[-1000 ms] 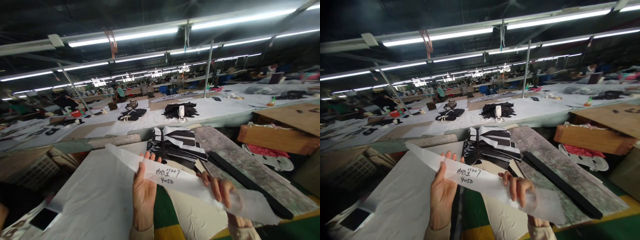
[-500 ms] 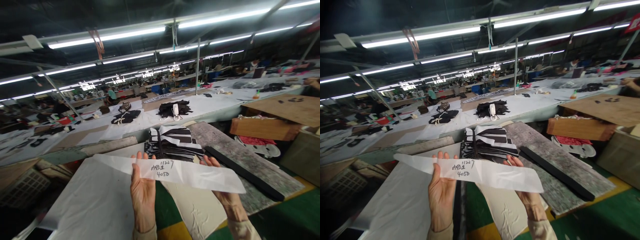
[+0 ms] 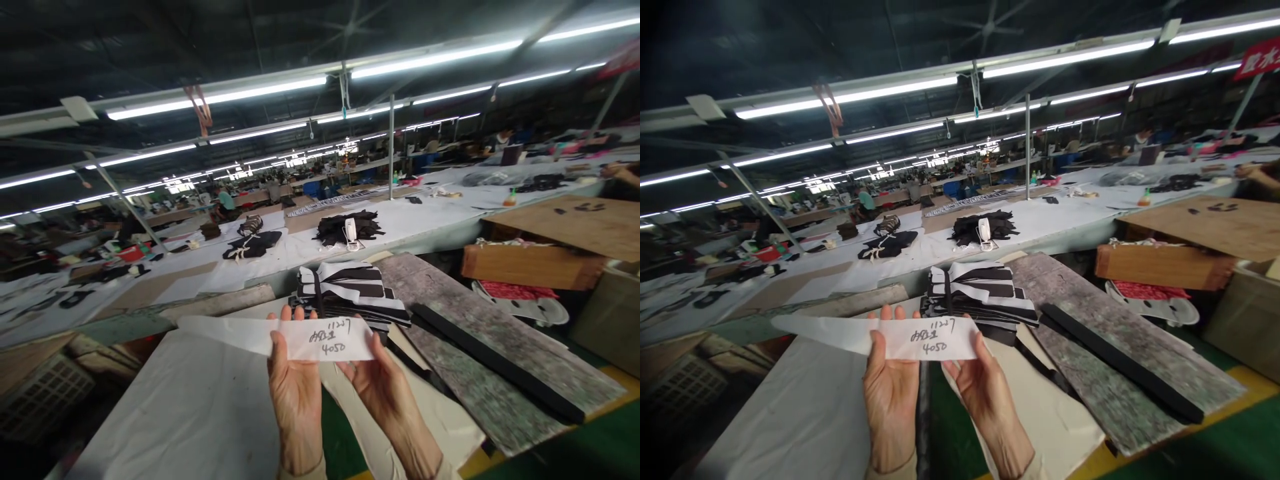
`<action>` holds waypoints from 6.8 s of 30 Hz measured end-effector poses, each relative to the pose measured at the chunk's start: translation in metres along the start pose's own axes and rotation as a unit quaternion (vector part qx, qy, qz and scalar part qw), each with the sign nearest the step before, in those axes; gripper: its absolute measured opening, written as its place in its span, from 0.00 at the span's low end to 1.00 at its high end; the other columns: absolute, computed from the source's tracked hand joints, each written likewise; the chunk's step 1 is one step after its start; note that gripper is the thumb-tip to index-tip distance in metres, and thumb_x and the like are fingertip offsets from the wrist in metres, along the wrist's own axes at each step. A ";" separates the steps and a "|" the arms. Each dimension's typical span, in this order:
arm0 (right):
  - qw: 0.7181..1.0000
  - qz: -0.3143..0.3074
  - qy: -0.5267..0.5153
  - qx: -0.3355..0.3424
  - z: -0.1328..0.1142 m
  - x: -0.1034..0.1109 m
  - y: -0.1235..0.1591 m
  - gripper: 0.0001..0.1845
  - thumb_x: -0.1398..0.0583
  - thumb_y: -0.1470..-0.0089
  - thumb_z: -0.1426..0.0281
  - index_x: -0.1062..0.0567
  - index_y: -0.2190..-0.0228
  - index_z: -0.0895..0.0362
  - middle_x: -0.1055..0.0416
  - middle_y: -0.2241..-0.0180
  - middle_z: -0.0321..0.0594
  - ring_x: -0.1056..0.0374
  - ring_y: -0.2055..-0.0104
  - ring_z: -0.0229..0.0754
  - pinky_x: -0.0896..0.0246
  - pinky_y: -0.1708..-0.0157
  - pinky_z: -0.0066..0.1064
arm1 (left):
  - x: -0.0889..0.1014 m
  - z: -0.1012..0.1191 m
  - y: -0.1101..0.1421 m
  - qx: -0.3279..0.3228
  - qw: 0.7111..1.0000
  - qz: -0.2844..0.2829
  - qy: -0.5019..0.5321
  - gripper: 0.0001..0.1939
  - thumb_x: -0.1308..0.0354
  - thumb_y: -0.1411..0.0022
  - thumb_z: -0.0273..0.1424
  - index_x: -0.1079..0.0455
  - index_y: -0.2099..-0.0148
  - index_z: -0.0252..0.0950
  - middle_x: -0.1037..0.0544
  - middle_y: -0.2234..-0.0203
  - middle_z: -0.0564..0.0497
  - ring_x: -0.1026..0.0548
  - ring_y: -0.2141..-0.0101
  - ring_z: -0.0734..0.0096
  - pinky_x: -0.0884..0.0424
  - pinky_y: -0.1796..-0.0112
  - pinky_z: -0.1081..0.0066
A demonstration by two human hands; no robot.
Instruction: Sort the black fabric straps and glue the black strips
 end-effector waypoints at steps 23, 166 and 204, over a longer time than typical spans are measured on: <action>0.998 0.047 0.012 0.050 -0.016 0.020 0.001 0.29 0.35 0.50 0.73 0.32 0.46 0.49 0.31 0.47 0.39 0.31 0.49 0.45 0.30 0.51 0.36 | 0.008 -0.011 0.005 -0.002 0.989 0.143 0.047 0.19 0.56 0.32 0.25 0.33 0.44 0.47 0.28 0.46 0.56 0.35 0.43 0.68 0.41 0.40 0.58; 0.992 0.101 0.002 0.081 -0.033 0.038 -0.012 0.32 0.35 0.52 0.76 0.33 0.45 0.52 0.30 0.48 0.41 0.27 0.56 0.44 0.24 0.67 0.29 | 0.033 0.006 -0.020 -0.018 0.972 0.210 0.100 0.18 0.58 0.31 0.25 0.26 0.54 0.39 0.20 0.57 0.53 0.24 0.54 0.75 0.44 0.39 0.62; 0.992 0.109 -0.007 0.070 -0.034 0.038 -0.014 0.32 0.35 0.53 0.76 0.34 0.46 0.50 0.30 0.49 0.40 0.26 0.61 0.41 0.24 0.71 0.27 | 0.040 0.003 -0.022 -0.027 0.978 0.200 0.062 0.18 0.57 0.32 0.24 0.32 0.45 0.40 0.22 0.54 0.52 0.28 0.50 0.74 0.44 0.39 0.62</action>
Point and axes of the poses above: each hand's wrist, its own y-axis away from the middle knuckle, its own x-axis out of the back of the hand, z = x × y, the point moved 1 cm from there along -y, towards the middle knuckle
